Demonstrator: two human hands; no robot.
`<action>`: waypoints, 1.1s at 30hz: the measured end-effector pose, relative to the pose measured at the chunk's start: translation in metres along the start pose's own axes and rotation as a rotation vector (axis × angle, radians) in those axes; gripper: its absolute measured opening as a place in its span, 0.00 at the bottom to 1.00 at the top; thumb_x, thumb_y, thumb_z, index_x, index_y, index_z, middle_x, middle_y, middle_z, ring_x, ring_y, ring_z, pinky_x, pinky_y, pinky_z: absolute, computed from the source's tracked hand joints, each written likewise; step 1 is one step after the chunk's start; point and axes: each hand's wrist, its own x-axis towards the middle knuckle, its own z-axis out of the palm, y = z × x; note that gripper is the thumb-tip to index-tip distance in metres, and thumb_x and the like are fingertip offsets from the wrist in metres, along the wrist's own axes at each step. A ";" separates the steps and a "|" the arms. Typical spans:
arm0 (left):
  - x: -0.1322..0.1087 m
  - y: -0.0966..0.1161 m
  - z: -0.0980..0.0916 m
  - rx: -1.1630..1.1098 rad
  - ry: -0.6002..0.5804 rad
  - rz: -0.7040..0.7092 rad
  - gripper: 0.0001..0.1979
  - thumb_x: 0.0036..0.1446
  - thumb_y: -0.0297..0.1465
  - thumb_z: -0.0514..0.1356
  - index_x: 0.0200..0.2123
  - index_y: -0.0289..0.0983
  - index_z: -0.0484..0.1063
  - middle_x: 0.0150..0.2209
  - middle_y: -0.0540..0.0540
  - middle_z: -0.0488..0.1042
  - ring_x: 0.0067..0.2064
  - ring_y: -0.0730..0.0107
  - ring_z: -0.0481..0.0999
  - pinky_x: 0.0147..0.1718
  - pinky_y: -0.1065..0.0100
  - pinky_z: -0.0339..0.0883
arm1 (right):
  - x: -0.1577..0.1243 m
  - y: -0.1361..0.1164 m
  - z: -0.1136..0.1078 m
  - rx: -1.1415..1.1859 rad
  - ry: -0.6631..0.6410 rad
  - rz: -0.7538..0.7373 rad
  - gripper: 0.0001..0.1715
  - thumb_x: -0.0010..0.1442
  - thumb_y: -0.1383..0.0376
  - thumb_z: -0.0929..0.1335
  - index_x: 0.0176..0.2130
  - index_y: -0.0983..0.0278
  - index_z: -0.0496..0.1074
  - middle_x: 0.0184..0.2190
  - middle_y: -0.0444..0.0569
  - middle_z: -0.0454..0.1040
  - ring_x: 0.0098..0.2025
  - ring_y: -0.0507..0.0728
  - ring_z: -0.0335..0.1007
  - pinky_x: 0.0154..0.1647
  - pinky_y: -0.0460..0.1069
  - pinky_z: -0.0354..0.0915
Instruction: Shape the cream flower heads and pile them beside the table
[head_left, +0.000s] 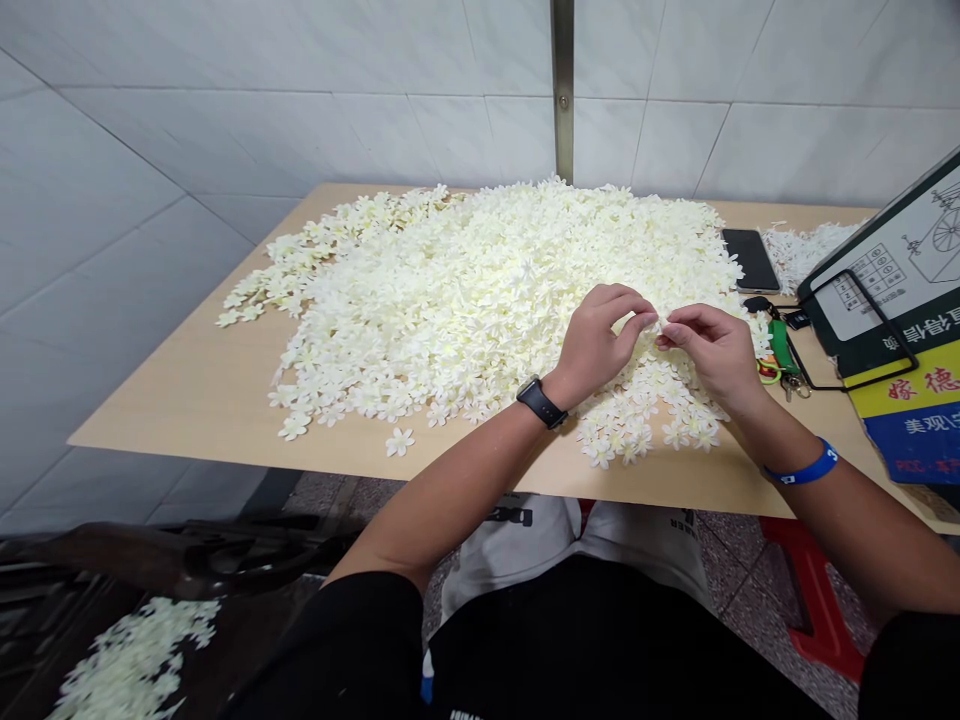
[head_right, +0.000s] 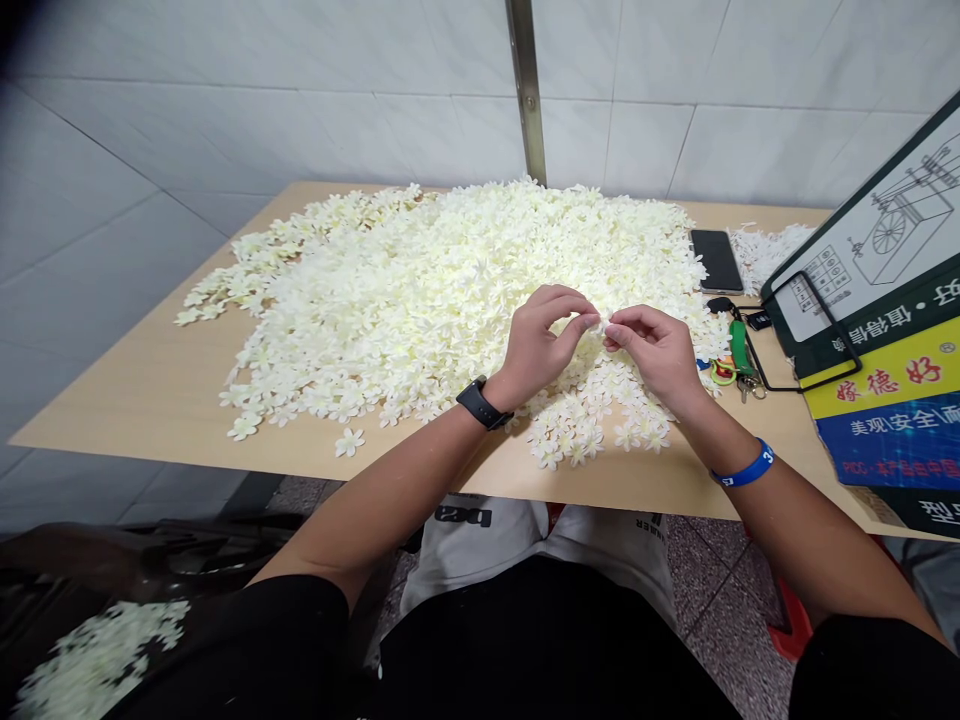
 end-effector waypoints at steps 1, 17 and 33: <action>0.000 0.000 0.000 -0.006 0.001 0.001 0.07 0.68 0.33 0.60 0.35 0.40 0.74 0.38 0.48 0.79 0.44 0.68 0.76 0.46 0.63 0.70 | 0.000 0.000 0.000 0.004 -0.001 -0.001 0.11 0.50 0.58 0.78 0.31 0.60 0.79 0.24 0.43 0.77 0.27 0.52 0.75 0.34 0.50 0.74; 0.001 -0.004 0.001 -0.065 -0.043 -0.134 0.13 0.72 0.41 0.51 0.36 0.40 0.65 0.37 0.46 0.73 0.40 0.68 0.72 0.41 0.63 0.69 | 0.002 0.003 -0.002 -0.004 0.017 -0.006 0.10 0.51 0.59 0.78 0.32 0.60 0.78 0.25 0.42 0.77 0.28 0.52 0.76 0.35 0.50 0.75; 0.001 0.000 0.000 -0.009 0.001 -0.025 0.03 0.64 0.29 0.65 0.35 0.40 0.78 0.39 0.48 0.80 0.45 0.68 0.76 0.47 0.63 0.70 | 0.000 0.000 0.000 0.024 0.003 -0.014 0.10 0.51 0.60 0.79 0.31 0.61 0.79 0.24 0.42 0.78 0.27 0.51 0.76 0.33 0.48 0.74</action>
